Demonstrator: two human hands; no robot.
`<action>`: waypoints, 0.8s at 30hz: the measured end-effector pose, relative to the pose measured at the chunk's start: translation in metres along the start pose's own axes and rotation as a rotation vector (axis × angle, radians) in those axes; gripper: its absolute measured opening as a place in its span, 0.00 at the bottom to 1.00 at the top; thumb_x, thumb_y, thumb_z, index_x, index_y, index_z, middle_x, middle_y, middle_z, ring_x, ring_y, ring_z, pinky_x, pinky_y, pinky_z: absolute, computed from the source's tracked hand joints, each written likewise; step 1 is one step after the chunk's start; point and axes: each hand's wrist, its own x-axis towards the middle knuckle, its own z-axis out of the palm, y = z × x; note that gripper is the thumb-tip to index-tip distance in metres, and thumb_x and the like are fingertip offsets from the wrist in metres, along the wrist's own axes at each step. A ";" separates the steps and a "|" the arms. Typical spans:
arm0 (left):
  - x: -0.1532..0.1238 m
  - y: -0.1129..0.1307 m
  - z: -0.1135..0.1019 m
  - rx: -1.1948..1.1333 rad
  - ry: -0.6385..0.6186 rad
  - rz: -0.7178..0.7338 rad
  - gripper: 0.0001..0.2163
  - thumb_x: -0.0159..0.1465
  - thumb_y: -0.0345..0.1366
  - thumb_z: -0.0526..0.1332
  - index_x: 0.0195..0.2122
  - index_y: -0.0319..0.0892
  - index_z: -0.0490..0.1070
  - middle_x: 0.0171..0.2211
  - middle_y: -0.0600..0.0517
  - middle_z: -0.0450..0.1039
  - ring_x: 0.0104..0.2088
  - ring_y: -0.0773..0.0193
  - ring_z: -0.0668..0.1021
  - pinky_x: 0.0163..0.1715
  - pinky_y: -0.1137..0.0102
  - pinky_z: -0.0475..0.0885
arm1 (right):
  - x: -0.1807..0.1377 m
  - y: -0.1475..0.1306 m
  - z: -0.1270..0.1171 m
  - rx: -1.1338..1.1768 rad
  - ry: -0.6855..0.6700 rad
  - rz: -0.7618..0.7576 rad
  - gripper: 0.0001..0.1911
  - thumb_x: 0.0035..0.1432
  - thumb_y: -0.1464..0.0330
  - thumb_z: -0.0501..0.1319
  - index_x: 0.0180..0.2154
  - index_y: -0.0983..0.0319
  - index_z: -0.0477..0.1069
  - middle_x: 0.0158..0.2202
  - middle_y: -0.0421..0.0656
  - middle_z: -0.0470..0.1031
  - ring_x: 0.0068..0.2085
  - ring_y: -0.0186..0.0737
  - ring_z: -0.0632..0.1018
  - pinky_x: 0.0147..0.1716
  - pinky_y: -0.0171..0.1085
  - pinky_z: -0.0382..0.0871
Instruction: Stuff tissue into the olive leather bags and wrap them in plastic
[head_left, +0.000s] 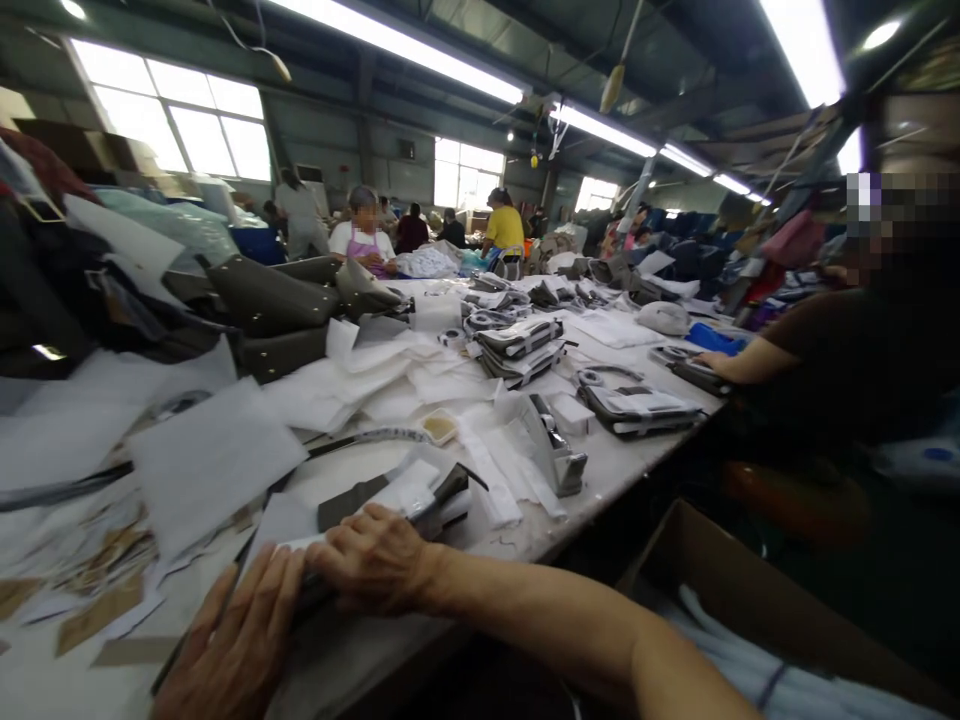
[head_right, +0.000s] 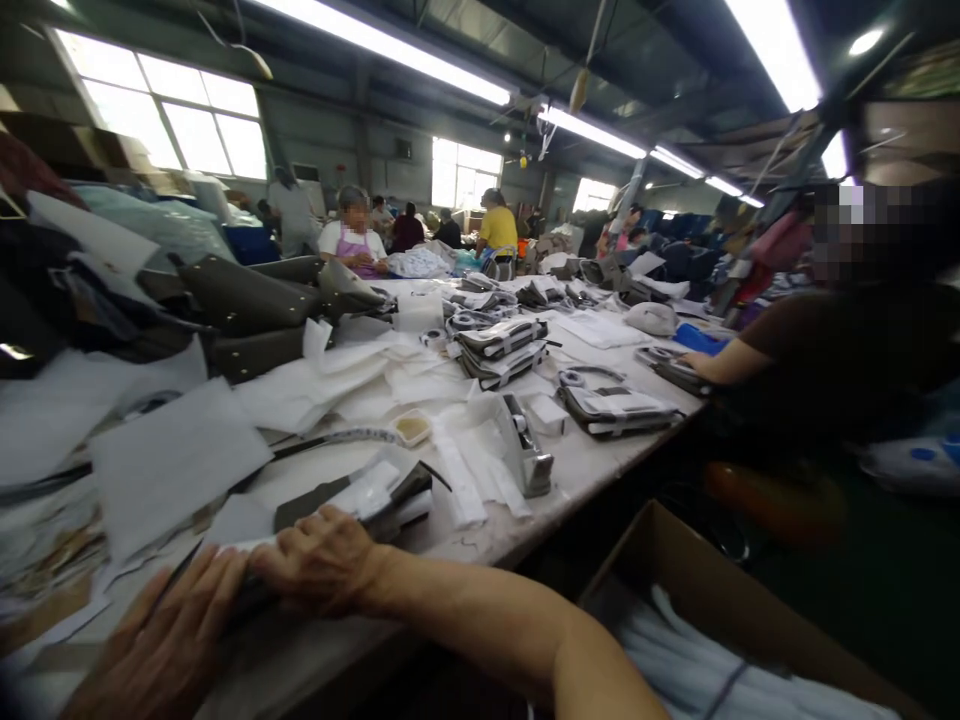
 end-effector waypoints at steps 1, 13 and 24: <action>-0.001 -0.002 -0.002 0.034 0.000 0.003 0.27 0.70 0.32 0.41 0.70 0.36 0.41 0.59 0.37 0.67 0.60 0.47 0.70 0.62 0.52 0.59 | 0.001 -0.001 -0.001 0.011 -0.008 -0.002 0.23 0.62 0.55 0.56 0.51 0.65 0.61 0.40 0.44 0.74 0.37 0.46 0.74 0.35 0.45 0.66; -0.031 0.007 -0.007 0.022 0.023 0.022 0.28 0.68 0.20 0.46 0.69 0.42 0.49 0.53 0.45 0.75 0.50 0.60 0.78 0.55 0.66 0.66 | -0.038 -0.007 -0.024 0.500 0.174 0.069 0.21 0.59 0.62 0.64 0.51 0.63 0.65 0.50 0.48 0.75 0.53 0.43 0.73 0.55 0.43 0.64; -0.043 0.012 -0.001 -0.010 0.074 -0.096 0.25 0.70 0.25 0.47 0.67 0.46 0.55 0.55 0.49 0.74 0.50 0.61 0.78 0.60 0.66 0.62 | -0.172 0.126 -0.034 0.351 0.307 1.111 0.11 0.60 0.61 0.59 0.33 0.60 0.75 0.33 0.44 0.79 0.35 0.43 0.78 0.36 0.39 0.70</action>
